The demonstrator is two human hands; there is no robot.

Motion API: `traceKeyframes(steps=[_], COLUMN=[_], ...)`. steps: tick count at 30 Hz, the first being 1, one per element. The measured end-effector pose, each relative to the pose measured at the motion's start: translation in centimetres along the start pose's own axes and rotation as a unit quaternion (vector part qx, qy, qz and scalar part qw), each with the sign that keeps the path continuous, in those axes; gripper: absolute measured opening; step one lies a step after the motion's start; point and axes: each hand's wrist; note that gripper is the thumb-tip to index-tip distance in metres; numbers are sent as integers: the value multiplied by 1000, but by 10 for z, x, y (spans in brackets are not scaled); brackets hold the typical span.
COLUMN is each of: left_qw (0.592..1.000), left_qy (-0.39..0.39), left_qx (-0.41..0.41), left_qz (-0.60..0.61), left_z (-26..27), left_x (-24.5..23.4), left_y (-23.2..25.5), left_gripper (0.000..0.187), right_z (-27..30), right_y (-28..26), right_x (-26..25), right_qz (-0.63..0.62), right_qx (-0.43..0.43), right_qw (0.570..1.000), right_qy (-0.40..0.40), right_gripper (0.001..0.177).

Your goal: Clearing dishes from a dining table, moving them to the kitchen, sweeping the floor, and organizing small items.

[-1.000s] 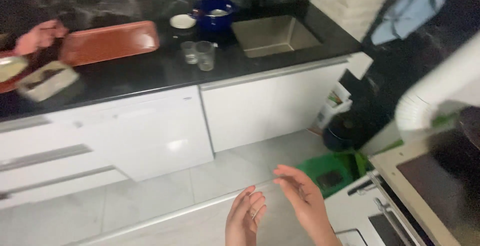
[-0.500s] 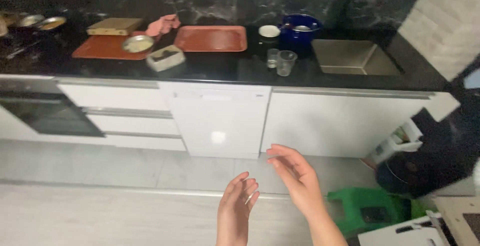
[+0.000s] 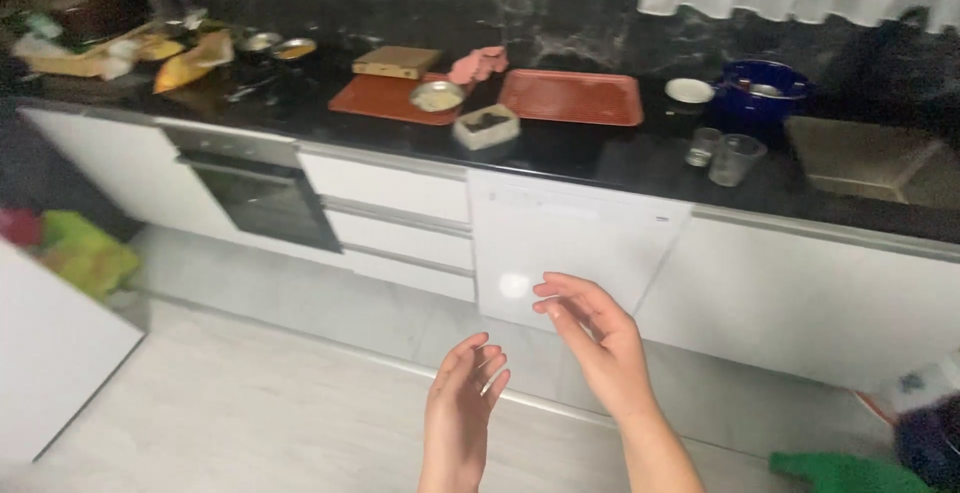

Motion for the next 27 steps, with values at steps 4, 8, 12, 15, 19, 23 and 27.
traceKeyframes(steps=[4, 8, 12, 15, 19, 23, 27], left_qw=[999, 996, 990, 983, 966, 939, 905], left_qy=[21, 42, 75, 93, 114, 159, 215], left_qx=[32, 67, 95, 130, 200, 252, 308], left_qz=[26, 45, 66, 91, 122, 168, 198], left_z=[11, 18, 32, 43, 47, 60, 71], left_x=[-28, -61, -84, -104, -128, -148, -170], left_y=[46, 73, 92, 101, 104, 104, 95], left_gripper=[37, 32, 32, 31, 29, 29, 28], right_z=[-7, -8, -6, -7, -11, -11, -18], right_y=[-9, -14, -23, -23, -23, -31, -31], right_x=[55, 99, 134, 161, 189, 209, 224], right_qz=[-6, -2, -4, -15, -51, -80, -95], right_qx=[-35, 8, 14, -14, -39, -45, -69], right_qw=[998, 996, 988, 980, 962, 938, 908], right_qy=[-50, -93, -151, -198, -265, -335, -403], right_gripper=[26, 27, 29, 29, 28, 29, 28])
Point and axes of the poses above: each hand's wrist, its own z-axis away from the middle knuckle, its own x-axis out of the palm, y = z × x, and after that the axes turned 5 degrees about -x, right-handed
